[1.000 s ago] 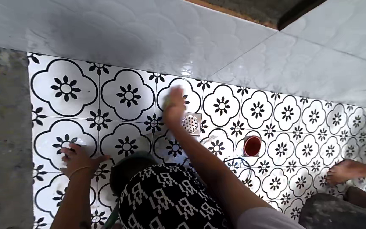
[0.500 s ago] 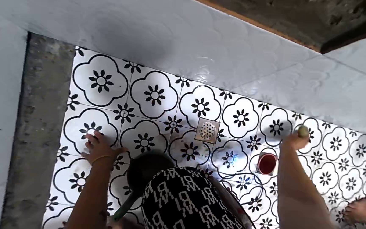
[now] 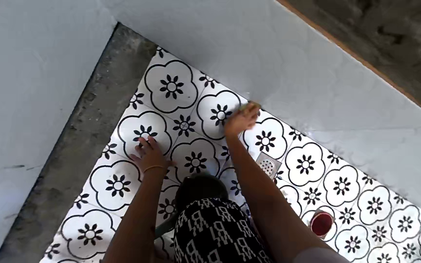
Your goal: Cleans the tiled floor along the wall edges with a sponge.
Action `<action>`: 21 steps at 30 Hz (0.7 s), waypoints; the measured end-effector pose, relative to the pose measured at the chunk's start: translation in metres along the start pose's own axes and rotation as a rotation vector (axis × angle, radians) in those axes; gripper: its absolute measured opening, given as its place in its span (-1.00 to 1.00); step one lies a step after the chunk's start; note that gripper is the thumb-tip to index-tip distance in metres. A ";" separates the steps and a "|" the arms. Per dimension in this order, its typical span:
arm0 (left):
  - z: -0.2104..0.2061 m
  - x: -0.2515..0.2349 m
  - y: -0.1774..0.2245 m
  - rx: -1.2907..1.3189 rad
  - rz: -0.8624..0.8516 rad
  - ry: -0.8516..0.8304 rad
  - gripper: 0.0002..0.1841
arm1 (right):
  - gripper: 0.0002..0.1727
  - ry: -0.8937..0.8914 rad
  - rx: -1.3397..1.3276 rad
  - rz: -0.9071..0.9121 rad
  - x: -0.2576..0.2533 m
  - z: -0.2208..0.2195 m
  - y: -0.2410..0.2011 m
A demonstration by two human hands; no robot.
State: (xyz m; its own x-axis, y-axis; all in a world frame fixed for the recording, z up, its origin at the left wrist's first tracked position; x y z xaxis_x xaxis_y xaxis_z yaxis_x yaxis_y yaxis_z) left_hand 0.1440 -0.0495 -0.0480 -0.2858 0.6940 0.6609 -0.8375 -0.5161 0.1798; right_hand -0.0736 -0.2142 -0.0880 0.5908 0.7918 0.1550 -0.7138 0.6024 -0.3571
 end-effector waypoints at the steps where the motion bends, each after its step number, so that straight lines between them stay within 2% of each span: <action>1: -0.001 0.001 0.000 0.005 -0.004 0.006 0.43 | -0.30 -0.023 -0.009 0.037 0.015 -0.014 -0.029; 5: 0.000 0.002 0.001 0.016 -0.002 0.003 0.43 | -0.24 -0.101 -0.003 0.162 0.063 -0.061 -0.129; 7: 0.000 0.001 0.002 0.019 0.005 -0.005 0.43 | -0.33 -0.217 -0.029 0.287 0.084 -0.074 -0.170; 9: 0.000 0.000 0.001 0.042 0.009 0.000 0.40 | -0.44 -0.462 -0.106 0.403 0.102 -0.078 -0.210; 12: -0.004 -0.001 0.001 0.060 0.026 -0.005 0.40 | -0.53 -1.064 -0.271 0.482 0.134 -0.069 -0.243; 13: -0.005 -0.002 0.002 0.079 0.027 0.007 0.43 | -0.53 -1.194 -0.327 0.465 0.145 -0.063 -0.244; 15: -0.007 -0.004 0.001 0.096 0.029 0.028 0.46 | -0.52 -1.261 -0.385 0.486 0.160 -0.041 -0.231; 17: -0.007 -0.004 0.000 0.116 0.030 0.019 0.46 | -0.50 -1.194 -0.427 0.618 0.153 -0.007 -0.191; 19: -0.007 -0.003 0.001 0.136 0.022 0.011 0.46 | -0.50 -1.017 -0.442 0.679 0.114 0.031 -0.121; 21: -0.008 -0.004 0.001 0.151 0.018 0.024 0.46 | -0.48 -0.765 -0.324 0.485 0.058 0.077 -0.034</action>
State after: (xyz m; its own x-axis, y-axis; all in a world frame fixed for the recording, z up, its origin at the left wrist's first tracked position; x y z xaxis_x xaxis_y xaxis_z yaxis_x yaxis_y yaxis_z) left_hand 0.1407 -0.0487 -0.0560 -0.3128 0.6951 0.6473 -0.7530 -0.5968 0.2770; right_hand -0.0435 -0.1813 0.0037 -0.2288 0.8675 0.4417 -0.6097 0.2261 -0.7597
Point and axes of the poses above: each hand's wrist, its own x-axis away from the middle knuckle, its own z-axis out of the back of the hand, y = z × x, the point moved 1 cm from there along -x, towards the middle knuckle, and after that the axes turned 14 degrees about -z, right-handed, at the moved point
